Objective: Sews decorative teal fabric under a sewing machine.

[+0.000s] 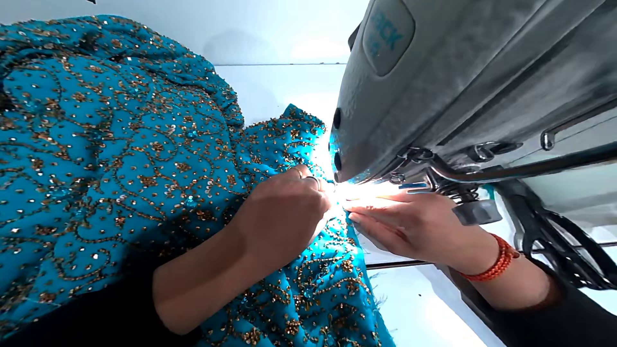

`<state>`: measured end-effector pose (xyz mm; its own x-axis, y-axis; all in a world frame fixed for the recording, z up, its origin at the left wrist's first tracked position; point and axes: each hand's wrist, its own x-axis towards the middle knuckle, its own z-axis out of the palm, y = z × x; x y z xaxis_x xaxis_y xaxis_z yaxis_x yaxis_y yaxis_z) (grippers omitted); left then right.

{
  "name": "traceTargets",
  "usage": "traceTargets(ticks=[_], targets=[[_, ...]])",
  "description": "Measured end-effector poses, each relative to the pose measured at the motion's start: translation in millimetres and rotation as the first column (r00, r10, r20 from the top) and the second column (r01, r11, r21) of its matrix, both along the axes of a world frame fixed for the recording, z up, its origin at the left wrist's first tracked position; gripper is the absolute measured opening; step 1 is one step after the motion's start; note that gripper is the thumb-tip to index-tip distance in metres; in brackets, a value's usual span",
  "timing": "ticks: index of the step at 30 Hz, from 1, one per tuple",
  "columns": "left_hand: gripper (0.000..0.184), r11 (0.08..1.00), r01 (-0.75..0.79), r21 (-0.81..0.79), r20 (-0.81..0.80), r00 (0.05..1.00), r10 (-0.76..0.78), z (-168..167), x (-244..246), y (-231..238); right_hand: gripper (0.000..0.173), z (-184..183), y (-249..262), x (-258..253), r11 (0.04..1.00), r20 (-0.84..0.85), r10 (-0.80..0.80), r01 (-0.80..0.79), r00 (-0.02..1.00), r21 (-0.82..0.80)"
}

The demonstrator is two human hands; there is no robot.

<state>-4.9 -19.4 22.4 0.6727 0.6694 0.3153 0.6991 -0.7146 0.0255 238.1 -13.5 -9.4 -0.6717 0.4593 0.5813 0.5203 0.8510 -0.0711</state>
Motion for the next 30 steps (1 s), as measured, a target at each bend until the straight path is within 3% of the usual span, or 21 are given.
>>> traceTargets(ticks=[5,9,12,14,17,20,22,30], targets=[[0.015,1.0,-0.009,-0.016,-0.002,1.0,0.009,-1,-1,-1,0.03,-1,1,1,0.999,-0.003,-0.002,0.002,1.0,-0.034],[0.03,1.0,-0.004,-0.02,-0.041,0.999,0.003,0,-1,-9,0.025,-3,-2,11,0.975,-0.129,-0.034,0.005,0.991,-0.221],[0.034,0.999,0.053,-0.001,0.02,0.998,-0.053,9,1,-27,0.021,6,-10,19,0.962,-0.141,-0.011,-0.028,0.99,-0.273],[0.043,0.991,0.1,-0.091,0.068,0.993,-0.094,18,3,-45,0.02,3,-14,21,0.953,-0.131,0.045,-0.082,0.99,-0.291],[0.057,0.975,0.045,-0.216,0.013,0.999,-0.043,23,10,-63,0.019,1,-15,19,0.946,-0.128,0.097,-0.132,0.987,-0.296],[0.031,0.992,-0.004,-0.124,0.075,0.997,0.013,8,10,-57,0.019,3,-15,18,0.946,-0.133,0.087,-0.124,0.987,-0.301],[0.018,0.976,-0.006,-0.218,0.147,0.988,0.038,12,4,-51,0.02,3,-15,20,0.948,-0.129,0.057,-0.094,0.99,-0.304],[0.012,0.929,0.105,-0.355,0.389,0.92,0.045,9,-6,-35,0.02,6,-19,8,0.964,-0.202,0.061,-0.111,0.977,-0.243]])
